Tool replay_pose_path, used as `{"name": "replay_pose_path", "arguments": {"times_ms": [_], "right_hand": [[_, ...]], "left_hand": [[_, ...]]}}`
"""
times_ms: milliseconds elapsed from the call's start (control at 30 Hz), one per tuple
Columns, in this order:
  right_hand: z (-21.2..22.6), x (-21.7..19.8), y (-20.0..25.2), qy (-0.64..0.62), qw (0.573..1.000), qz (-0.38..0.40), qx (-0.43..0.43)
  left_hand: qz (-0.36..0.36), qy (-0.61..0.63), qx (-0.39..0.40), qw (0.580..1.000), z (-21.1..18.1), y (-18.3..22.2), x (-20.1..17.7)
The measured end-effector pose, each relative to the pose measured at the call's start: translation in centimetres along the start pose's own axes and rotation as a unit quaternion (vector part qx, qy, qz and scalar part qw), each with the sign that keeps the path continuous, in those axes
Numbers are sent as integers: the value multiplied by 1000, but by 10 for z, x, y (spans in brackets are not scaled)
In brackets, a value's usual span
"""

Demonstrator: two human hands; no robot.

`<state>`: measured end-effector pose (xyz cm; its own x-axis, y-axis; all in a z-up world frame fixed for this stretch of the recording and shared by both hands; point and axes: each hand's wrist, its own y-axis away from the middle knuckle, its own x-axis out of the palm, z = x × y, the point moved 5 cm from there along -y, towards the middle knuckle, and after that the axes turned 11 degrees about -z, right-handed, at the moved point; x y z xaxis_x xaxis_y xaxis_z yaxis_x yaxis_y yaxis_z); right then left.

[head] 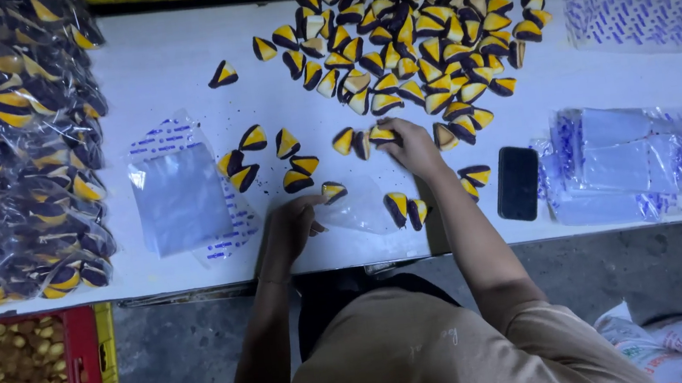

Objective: Packing individual triangular pastries into small plastic bags at a packaging station.

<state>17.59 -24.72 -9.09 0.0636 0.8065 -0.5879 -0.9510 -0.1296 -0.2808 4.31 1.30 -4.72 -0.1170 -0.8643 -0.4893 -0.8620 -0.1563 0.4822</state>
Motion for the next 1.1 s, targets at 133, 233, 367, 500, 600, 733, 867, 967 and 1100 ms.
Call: {"name": "replay_pose_path", "arguments": {"times_ms": [133,233,367,500,600,733,867,967,1100], "right_hand": [[16,-13,11,61,984,-152,65],[46,2,20,75,968,-216,102],[52,66,33,111,986,-94,76],[75,77,39,111,992,-36,-38],[70,72,40,105,993,-43,-44],[134,73,51,-73,996,29,-39],[116,129,91,184,947,211,-158],[144,92,85,113,979,153,-68],[175,31,76,-24,996,48,71]], "left_hand": [[5,-1,-23,1000,10,4,-18],[19,10,-25,999,13,3,-29],[54,55,8,997,3,9,-52],[70,66,22,995,26,-13,-67],[102,72,35,992,18,-19,-84],[182,9,74,980,-17,-26,-85],[159,-192,389,887,-47,4,-4],[142,-76,494,854,-85,39,-6],[54,310,182,932,-38,-40,-35]]}}
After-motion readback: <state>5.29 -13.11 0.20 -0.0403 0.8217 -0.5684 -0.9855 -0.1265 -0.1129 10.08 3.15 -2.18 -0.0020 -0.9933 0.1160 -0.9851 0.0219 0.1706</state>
